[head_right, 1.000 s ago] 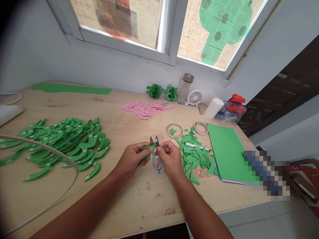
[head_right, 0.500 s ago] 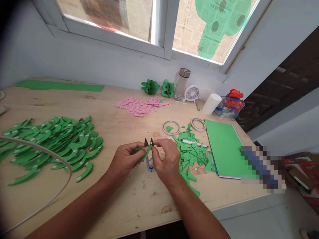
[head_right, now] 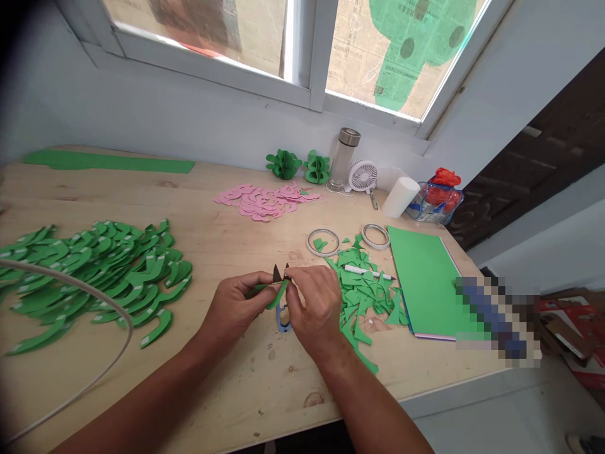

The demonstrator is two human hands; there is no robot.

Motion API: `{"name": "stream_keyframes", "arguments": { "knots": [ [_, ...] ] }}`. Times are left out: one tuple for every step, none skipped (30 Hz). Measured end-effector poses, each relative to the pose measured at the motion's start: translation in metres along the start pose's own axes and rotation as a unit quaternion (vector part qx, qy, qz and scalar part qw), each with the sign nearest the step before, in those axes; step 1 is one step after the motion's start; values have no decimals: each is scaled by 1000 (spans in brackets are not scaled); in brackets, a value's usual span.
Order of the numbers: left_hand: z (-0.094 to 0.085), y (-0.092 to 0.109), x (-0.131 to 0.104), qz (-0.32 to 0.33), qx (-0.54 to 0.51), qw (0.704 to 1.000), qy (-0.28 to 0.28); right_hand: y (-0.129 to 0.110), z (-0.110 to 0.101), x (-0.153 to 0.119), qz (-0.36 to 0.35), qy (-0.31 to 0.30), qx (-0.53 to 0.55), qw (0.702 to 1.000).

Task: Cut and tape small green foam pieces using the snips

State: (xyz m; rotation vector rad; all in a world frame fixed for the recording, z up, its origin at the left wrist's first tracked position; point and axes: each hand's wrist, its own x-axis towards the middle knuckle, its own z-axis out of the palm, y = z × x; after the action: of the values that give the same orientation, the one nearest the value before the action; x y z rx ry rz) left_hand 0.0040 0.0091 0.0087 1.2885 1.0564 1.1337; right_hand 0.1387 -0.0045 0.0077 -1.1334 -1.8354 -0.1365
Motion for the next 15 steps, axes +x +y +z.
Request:
{"name": "stream_keyframes", "arguments": {
  "knots": [
    [0,0,0,1,2,1000,-1,0,0,0,0,1,-1,1000],
    [0,0,0,2,3,1000,-1,0,0,0,0,2,-1,1000],
    [0,0,0,4,4,1000,-1,0,0,0,0,4,0,1000],
    [0,0,0,5,4,1000,-1,0,0,0,-1,6,1,1000],
    [0,0,0,6,5,1000,0,0,0,-1,-2,7,3,1000],
    [0,0,0,6,6,1000,1,0,0,-1,-2,8,4,1000],
    [0,0,0,6,8,1000,2,0,0,-1,-2,8,6,1000],
    [0,0,0,6,11,1000,4,0,0,-1,-1,8,7,1000],
    [0,0,0,5,13,1000,5,0,0,-1,1,8,9,1000],
    [0,0,0,6,14,1000,7,0,0,-1,3,7,10,1000],
    [0,0,0,6,14,1000,9,0,0,-1,5,5,12,1000],
    [0,1,0,5,12,1000,11,-1,0,-1,8,3,13,1000],
    [0,1,-1,5,11,1000,12,-1,0,-1,10,1,15,1000],
    [1,1,-1,4,11,1000,13,-1,0,-1,12,0,17,1000],
    [1,1,-1,3,12,1000,13,-2,0,-1,15,0,20,1000]
  ]
}}
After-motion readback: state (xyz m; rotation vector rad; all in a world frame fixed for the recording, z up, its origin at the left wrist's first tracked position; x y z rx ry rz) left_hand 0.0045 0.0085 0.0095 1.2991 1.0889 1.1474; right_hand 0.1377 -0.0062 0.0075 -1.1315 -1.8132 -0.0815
